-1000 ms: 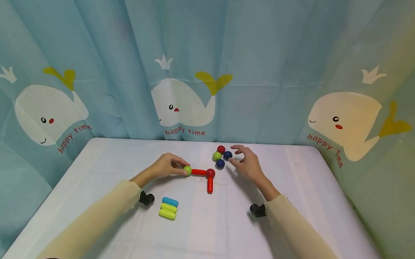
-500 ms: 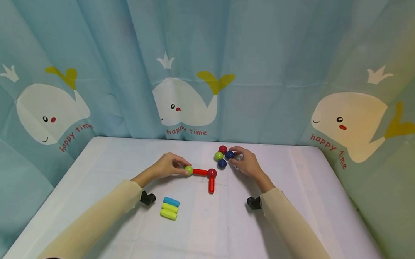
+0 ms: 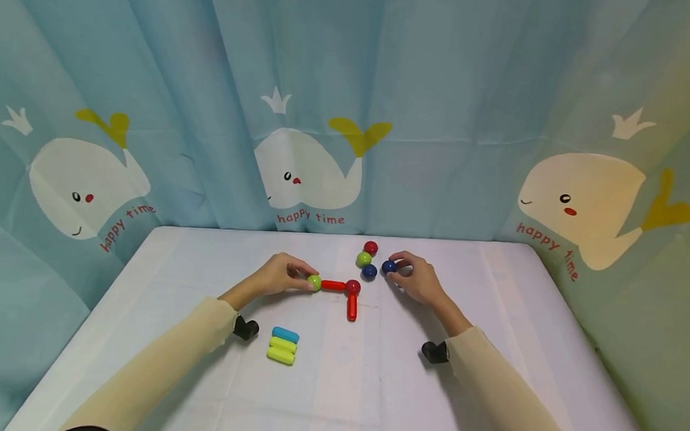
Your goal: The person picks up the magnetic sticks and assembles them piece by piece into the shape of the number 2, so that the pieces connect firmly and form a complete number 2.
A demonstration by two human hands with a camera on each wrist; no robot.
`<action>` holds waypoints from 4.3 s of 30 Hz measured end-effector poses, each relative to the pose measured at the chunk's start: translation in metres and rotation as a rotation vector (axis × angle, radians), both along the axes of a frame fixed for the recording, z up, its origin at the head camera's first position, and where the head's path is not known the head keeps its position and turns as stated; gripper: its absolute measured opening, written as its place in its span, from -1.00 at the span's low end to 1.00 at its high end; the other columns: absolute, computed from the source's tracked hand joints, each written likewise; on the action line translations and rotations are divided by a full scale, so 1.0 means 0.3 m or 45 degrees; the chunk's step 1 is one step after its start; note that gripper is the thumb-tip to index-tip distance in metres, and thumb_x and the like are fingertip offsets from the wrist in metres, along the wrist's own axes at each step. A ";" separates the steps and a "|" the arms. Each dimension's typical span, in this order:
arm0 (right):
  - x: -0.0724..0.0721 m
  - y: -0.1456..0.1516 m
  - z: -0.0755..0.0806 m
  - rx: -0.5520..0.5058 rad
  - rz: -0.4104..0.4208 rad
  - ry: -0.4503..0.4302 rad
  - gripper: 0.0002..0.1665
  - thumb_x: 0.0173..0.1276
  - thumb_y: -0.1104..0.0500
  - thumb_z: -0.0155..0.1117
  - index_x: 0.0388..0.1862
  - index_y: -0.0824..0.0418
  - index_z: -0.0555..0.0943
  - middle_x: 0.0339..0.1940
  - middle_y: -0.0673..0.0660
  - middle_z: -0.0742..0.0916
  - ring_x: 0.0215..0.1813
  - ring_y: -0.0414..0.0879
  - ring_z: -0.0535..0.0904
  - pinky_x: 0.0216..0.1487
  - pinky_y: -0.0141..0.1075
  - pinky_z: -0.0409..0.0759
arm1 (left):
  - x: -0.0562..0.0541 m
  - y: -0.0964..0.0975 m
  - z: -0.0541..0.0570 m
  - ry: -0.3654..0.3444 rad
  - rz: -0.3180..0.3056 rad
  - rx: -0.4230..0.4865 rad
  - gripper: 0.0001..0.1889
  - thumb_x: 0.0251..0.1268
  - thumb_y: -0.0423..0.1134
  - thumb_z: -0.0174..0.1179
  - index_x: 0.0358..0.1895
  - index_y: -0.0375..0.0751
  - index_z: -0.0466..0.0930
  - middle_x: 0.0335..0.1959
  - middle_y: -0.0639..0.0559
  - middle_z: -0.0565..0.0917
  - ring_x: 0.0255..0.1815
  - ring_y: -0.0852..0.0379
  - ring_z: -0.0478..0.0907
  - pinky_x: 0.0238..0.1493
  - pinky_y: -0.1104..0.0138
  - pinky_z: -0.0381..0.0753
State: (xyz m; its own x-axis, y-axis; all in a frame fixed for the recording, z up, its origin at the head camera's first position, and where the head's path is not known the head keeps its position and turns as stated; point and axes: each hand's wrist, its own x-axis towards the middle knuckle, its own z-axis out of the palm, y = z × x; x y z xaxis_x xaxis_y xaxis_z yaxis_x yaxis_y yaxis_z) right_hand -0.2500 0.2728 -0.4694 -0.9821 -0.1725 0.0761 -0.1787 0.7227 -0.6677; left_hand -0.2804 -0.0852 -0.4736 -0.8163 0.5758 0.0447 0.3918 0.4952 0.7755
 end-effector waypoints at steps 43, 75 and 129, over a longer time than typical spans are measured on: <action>0.382 -0.182 -0.009 -0.183 0.210 -0.113 -0.56 0.30 0.16 0.53 0.16 0.09 0.68 -0.15 -0.01 0.69 -0.32 -0.12 0.53 -0.39 -0.38 0.52 | 0.010 0.060 0.087 0.102 -0.132 -0.182 -0.48 0.20 -0.14 0.53 0.26 -0.03 0.67 0.18 0.01 0.67 -0.02 0.00 0.55 0.05 0.17 0.55; 0.417 -0.200 -0.037 -0.235 0.083 -0.043 -0.64 0.30 0.18 0.52 0.06 0.12 0.68 -0.46 -0.02 0.60 -0.42 -0.22 0.48 -0.42 -0.40 0.43 | 0.068 0.304 0.071 0.306 -0.546 -0.398 -0.79 0.24 -0.21 0.50 -0.07 0.04 0.80 0.23 0.02 0.49 0.25 0.08 0.40 0.39 0.22 0.36; 0.414 -0.227 -0.020 -0.208 0.085 0.036 -0.61 0.29 0.24 0.53 0.09 0.06 0.70 -0.19 0.00 0.73 -0.38 -0.16 0.48 -0.37 -0.37 0.48 | 0.039 0.211 0.109 0.205 -0.268 -0.293 -0.63 0.32 -0.26 0.43 0.19 -0.02 0.71 0.22 0.03 0.67 0.20 0.02 0.56 0.28 0.17 0.52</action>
